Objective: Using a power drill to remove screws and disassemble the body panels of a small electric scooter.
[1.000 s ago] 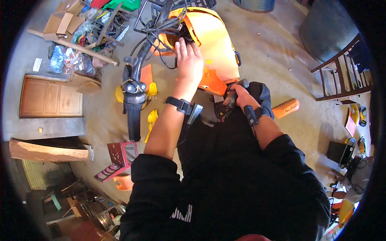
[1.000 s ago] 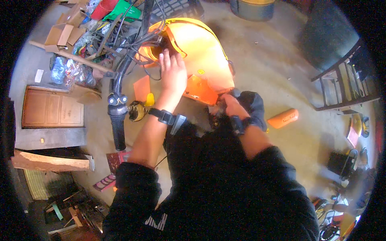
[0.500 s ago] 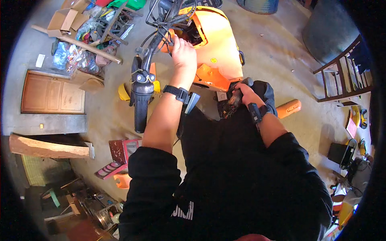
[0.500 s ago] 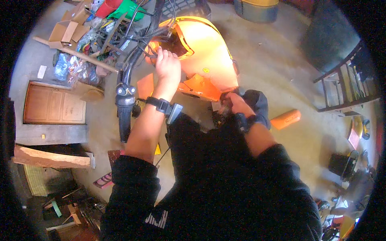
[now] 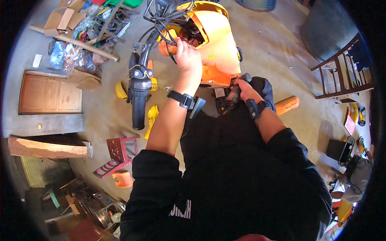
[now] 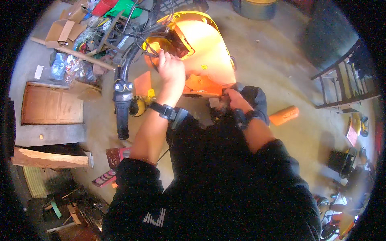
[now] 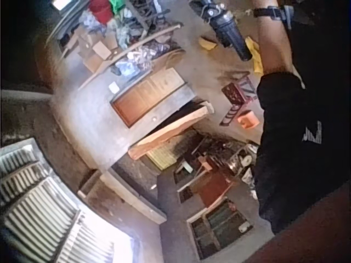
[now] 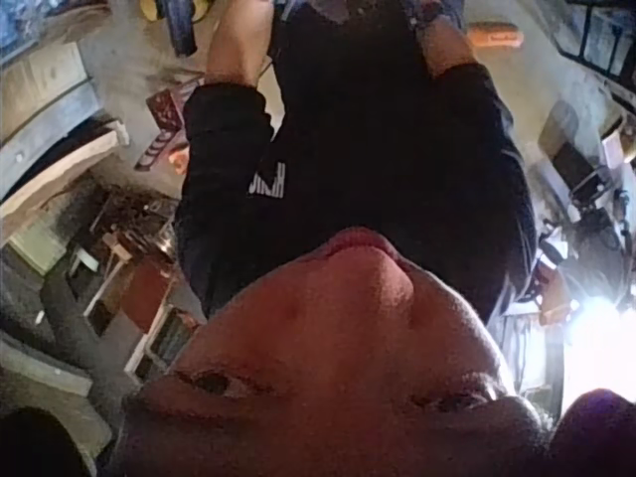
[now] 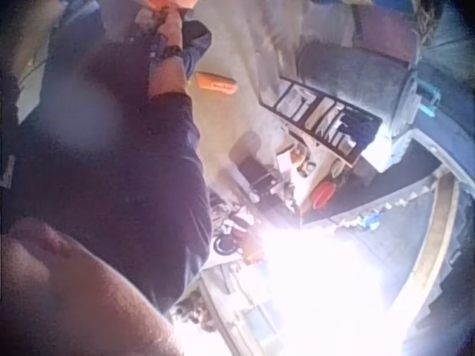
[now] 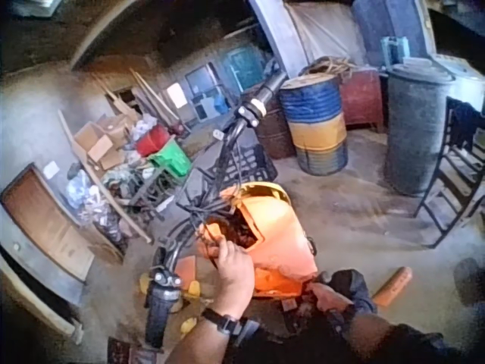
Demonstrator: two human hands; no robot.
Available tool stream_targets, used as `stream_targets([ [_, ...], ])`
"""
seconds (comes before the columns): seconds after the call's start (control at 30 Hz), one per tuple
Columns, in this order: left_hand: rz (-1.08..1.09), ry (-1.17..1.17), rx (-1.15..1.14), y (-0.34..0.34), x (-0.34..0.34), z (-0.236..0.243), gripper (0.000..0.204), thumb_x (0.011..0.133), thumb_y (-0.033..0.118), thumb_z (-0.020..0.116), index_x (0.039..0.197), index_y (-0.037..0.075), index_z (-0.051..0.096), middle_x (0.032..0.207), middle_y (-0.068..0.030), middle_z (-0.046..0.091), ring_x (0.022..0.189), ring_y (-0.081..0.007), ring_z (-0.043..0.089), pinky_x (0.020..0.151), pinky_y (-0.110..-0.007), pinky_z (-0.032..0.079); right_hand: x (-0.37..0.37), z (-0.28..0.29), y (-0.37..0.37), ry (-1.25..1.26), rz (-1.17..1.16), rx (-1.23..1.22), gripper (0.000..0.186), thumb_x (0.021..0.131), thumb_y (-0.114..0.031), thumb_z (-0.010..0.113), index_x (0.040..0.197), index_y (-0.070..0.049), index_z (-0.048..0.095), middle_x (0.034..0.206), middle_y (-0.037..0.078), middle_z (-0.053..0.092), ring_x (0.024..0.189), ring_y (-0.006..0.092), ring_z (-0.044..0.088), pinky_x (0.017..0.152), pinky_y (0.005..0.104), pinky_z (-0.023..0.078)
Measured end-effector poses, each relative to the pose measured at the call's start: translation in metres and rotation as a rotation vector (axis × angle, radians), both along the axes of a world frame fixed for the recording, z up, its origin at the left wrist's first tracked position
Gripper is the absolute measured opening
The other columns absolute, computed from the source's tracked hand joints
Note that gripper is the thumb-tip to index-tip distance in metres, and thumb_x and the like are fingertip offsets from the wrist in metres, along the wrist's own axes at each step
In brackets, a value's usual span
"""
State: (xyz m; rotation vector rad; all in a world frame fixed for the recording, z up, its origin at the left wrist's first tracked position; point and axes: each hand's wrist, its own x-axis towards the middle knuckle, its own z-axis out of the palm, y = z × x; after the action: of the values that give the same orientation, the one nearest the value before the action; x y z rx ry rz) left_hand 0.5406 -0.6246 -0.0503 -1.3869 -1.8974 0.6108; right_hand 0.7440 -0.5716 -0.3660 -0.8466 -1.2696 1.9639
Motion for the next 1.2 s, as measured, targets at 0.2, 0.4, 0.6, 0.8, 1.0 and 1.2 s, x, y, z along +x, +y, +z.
stream_targets([
  [0.2,-0.026,0.033,-0.013,0.029,0.015,0.011,0.03,0.09,0.016,0.047,0.107,0.006,0.07,0.104,-0.0052,0.068,0.112,-0.0233,0.053,0.116,-0.046,0.015,0.029,-0.024,0.022,0.009,-0.003,-0.11,0.014,0.081,-0.006,0.06,0.095,-0.007,0.059,0.08,0.008,0.06,0.07,0.023,0.062,0.064,0.0392,0.055],
  [0.4,0.071,0.056,-0.149,0.024,0.002,0.024,0.03,0.093,0.015,0.045,0.111,0.006,0.067,0.111,-0.0096,0.067,0.114,-0.0242,0.055,0.115,-0.047,0.017,0.014,-0.006,0.008,-0.012,0.123,0.034,0.015,0.085,-0.004,0.059,0.1,-0.005,0.059,0.088,0.008,0.061,0.084,0.0211,0.064,0.074,0.0368,0.055],
  [0.6,0.076,0.059,-0.262,0.034,0.009,0.029,0.028,0.092,0.017,0.047,0.109,0.009,0.068,0.105,-0.006,0.069,0.105,-0.0206,0.06,0.102,-0.043,0.028,0.021,-0.04,0.024,-0.029,0.165,0.177,0.012,0.085,-0.003,0.056,0.097,-0.003,0.059,0.089,0.01,0.062,0.079,0.0213,0.063,0.073,0.0377,0.055],
  [0.8,0.01,0.126,-0.218,0.005,-0.009,0.021,0.028,0.092,0.018,0.047,0.108,0.011,0.068,0.104,-0.003,0.069,0.104,-0.0182,0.06,0.101,-0.041,0.028,0.01,-0.003,0.005,-0.036,0.209,0.213,0.009,0.086,-0.006,0.057,0.094,-0.004,0.058,0.088,0.011,0.063,0.079,0.022,0.064,0.071,0.0396,0.056],
  [1.0,0.114,-0.043,-0.345,0.012,0.013,0.034,0.028,0.093,0.018,0.048,0.108,0.013,0.071,0.108,-0.0036,0.07,0.106,-0.0187,0.06,0.1,-0.042,0.027,0.015,0.001,0.014,-0.054,0.122,-0.096,0.007,0.085,-0.008,0.059,0.091,-0.005,0.058,0.083,0.01,0.063,0.078,0.0226,0.063,0.074,0.0386,0.055],
  [1.2,-0.048,0.066,-0.207,0.023,0.012,0.019,0.025,0.089,0.015,0.051,0.095,0.013,0.074,0.094,-0.0044,0.072,0.097,-0.0202,0.063,0.099,-0.04,0.029,0.045,0.01,0.014,-0.046,0.13,-0.04,0.014,0.084,-0.004,0.059,0.098,-0.004,0.06,0.094,0.011,0.063,0.086,0.0206,0.064,0.077,0.0375,0.055],
])
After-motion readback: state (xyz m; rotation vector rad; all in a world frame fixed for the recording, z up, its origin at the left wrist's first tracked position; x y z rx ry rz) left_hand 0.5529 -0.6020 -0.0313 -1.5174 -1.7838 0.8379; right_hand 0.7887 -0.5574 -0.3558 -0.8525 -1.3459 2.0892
